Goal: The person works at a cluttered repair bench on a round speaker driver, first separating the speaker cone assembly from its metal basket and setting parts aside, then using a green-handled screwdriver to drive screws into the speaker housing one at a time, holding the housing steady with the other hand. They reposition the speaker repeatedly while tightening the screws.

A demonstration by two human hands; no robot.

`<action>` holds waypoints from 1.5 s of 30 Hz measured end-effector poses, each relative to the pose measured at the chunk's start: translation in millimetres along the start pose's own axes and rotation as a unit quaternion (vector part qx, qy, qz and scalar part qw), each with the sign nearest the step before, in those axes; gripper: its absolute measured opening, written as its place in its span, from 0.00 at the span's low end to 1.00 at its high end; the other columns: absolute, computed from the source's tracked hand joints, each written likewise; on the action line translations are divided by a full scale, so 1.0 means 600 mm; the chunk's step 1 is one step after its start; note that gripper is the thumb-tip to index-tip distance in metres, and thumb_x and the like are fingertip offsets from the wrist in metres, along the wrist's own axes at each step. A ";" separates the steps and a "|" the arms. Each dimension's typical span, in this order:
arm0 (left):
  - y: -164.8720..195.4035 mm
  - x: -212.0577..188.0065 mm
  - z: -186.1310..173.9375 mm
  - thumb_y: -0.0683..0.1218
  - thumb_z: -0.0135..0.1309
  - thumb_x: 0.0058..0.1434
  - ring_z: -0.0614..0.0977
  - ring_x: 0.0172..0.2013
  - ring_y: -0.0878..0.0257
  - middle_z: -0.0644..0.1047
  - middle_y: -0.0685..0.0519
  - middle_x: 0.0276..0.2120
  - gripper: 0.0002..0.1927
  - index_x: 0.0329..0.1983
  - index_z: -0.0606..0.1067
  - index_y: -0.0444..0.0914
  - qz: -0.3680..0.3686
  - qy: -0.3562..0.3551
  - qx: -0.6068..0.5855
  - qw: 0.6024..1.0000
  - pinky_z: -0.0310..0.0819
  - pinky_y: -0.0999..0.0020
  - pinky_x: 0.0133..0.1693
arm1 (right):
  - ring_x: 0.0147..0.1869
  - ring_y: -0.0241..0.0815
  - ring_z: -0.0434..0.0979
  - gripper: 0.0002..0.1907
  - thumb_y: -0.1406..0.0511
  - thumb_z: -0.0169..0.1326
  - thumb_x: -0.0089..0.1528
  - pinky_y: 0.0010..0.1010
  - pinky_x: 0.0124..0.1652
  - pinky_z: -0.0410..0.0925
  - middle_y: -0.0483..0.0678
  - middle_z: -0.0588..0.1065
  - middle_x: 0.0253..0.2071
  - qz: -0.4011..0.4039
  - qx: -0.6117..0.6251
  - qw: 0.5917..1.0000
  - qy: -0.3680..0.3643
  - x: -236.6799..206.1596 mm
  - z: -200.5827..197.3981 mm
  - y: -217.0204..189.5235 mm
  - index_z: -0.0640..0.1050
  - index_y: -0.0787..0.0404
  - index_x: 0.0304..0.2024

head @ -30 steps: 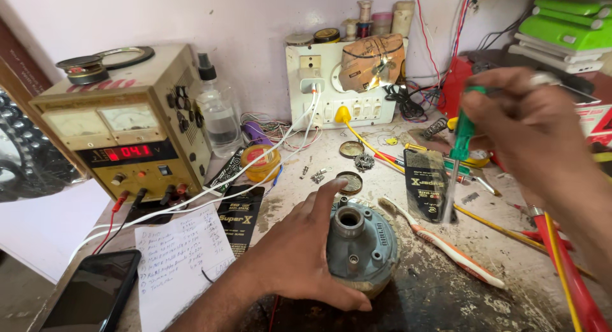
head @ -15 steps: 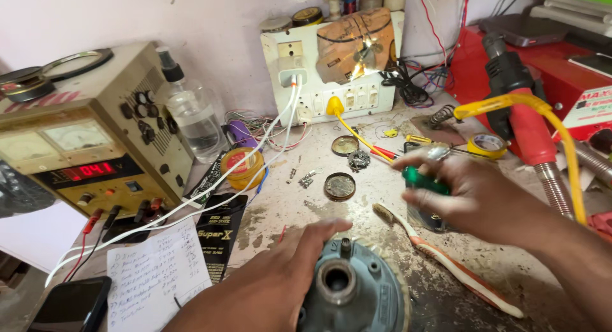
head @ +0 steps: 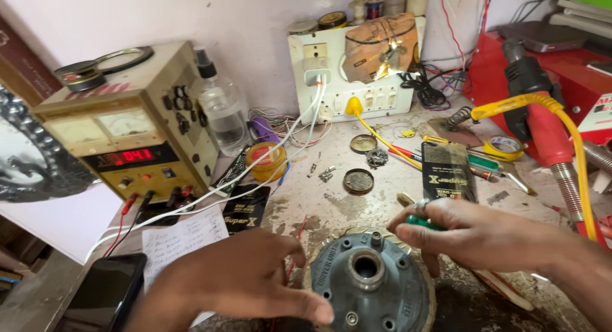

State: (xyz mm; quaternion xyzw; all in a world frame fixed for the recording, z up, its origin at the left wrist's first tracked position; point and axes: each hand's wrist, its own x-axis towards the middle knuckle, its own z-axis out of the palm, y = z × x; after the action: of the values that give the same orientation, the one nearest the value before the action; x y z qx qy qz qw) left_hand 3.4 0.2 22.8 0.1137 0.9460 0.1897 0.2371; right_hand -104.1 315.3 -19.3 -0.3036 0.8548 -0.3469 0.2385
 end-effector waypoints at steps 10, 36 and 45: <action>-0.005 0.016 0.031 0.71 0.70 0.49 0.79 0.53 0.38 0.73 0.28 0.55 0.60 0.66 0.61 0.23 0.213 0.149 0.067 0.963 0.73 0.52 0.53 | 0.30 0.43 0.81 0.20 0.49 0.56 0.61 0.39 0.35 0.72 0.48 0.79 0.27 0.004 -0.185 0.961 0.206 0.072 -0.022 -0.045 0.79 0.47 0.52; 0.019 0.033 0.067 0.53 0.66 0.50 0.61 0.70 0.36 0.55 0.27 0.71 0.59 0.78 0.46 0.28 0.182 0.127 0.027 0.975 0.55 0.51 0.66 | 0.35 0.33 0.77 0.13 0.58 0.67 0.55 0.30 0.37 0.72 0.44 0.82 0.30 0.033 -0.090 0.994 0.051 0.044 -0.063 -0.084 0.88 0.58 0.38; 0.018 0.049 0.077 0.60 0.72 0.45 0.58 0.72 0.37 0.59 0.27 0.69 0.65 0.75 0.50 0.25 0.245 0.161 -0.025 0.956 0.39 0.48 0.70 | 0.39 0.32 0.79 0.12 0.60 0.60 0.65 0.29 0.40 0.74 0.43 0.81 0.37 -0.087 -0.048 0.991 -0.093 -0.015 -0.030 -0.057 0.86 0.61 0.44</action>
State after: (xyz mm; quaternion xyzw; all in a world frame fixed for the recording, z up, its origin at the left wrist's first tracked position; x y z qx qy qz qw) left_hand 2.3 33.3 -22.4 0.3042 0.9097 0.2810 0.0304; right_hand -96.8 310.1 19.7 -0.4186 0.8149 -0.2950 0.2716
